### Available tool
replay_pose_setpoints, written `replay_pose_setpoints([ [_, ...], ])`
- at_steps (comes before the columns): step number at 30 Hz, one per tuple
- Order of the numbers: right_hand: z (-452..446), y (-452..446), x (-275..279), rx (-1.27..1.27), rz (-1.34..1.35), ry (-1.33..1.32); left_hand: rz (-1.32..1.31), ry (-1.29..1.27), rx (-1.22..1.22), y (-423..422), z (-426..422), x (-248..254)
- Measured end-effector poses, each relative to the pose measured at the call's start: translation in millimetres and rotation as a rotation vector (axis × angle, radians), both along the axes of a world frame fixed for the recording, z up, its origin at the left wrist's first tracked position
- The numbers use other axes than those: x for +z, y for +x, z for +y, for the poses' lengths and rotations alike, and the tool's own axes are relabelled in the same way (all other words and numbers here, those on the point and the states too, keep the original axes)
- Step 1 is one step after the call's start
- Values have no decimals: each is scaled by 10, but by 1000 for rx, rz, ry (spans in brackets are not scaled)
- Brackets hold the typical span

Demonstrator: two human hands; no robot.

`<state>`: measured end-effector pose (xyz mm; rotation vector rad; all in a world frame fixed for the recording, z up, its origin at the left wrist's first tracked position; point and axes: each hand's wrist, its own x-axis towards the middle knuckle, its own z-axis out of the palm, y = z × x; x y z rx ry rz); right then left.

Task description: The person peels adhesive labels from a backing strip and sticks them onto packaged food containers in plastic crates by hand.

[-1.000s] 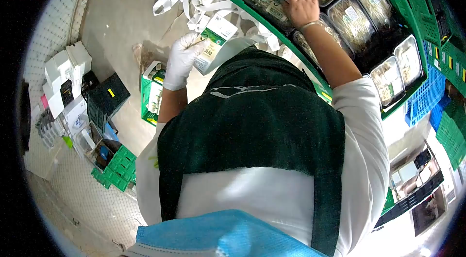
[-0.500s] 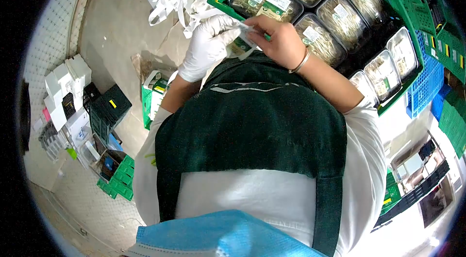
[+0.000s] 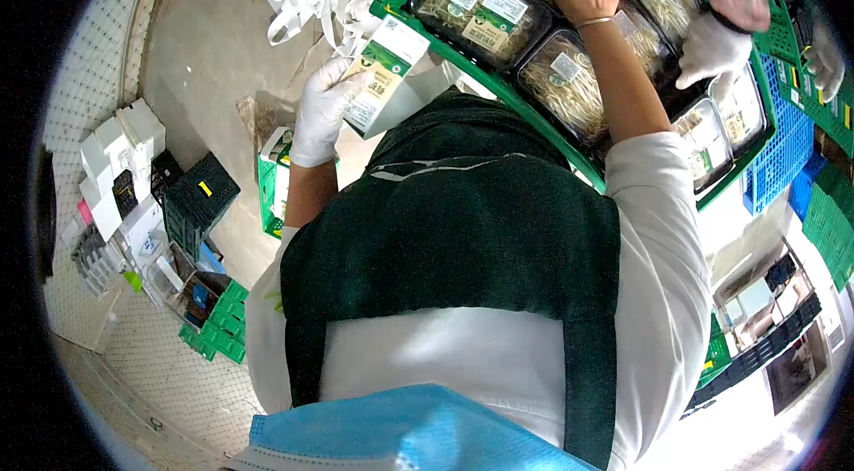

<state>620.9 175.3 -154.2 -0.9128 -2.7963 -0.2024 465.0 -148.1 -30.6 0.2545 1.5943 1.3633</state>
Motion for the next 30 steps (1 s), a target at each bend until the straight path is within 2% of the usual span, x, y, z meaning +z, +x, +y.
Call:
replay_pose_setpoints([
  [3, -131, -19, 169, 23, 26, -1, -14, 23, 78, -44, -107, -112],
  [7, -421, -48, 241, 51, 26, -94, 209, 78, 32, -76, -123, -93],
  [9, -825, -47, 168, 131, -15, -141, 79, 138, 118, -27, -47, -29],
  [11, -1083, -12, 28, 261, -99, -159, 73, 86, 61, -31, -11, 22],
  [14, -1026, 92, 171, 191, -123, -268, 26, 165, 16, 5, 14, -25],
  [16, -995, 108, 461, 151, -107, -321, -7, 194, 7, 83, 84, -11],
  [18, -982, 117, 810, 199, 494, -1485, -12, 222, -51, 244, 247, 49],
  [19, -1074, 95, 978, 275, 599, -1715, -86, 262, -71, 301, 308, 18],
  [21, -1207, 80, 1200, 253, 465, -1378, 30, 234, -212, 299, 396, 44],
  [22, -1203, 79, 1315, 373, 449, -1107, 34, 239, -217, 277, 434, 84],
  [23, -1224, 97, 1310, 285, 418, -1197, 314, 176, -337, 236, 474, 135],
  [24, -1236, 106, 1326, 302, 437, -1205, 592, 108, -453, 214, 508, 174],
  [25, -1254, 112, 1363, 314, 456, -1213, 344, 334, -170, 359, 627, 133],
  [27, -1296, 120, 1478, 199, 457, -1293, 297, 333, -279, 337, 740, 121],
  [29, -1241, 118, 1409, 136, 488, -1072, 178, 303, -141, 412, 842, 31],
  [30, -1137, 108, 1398, 222, 525, -980, 212, 204, -189, 407, 871, 144],
])
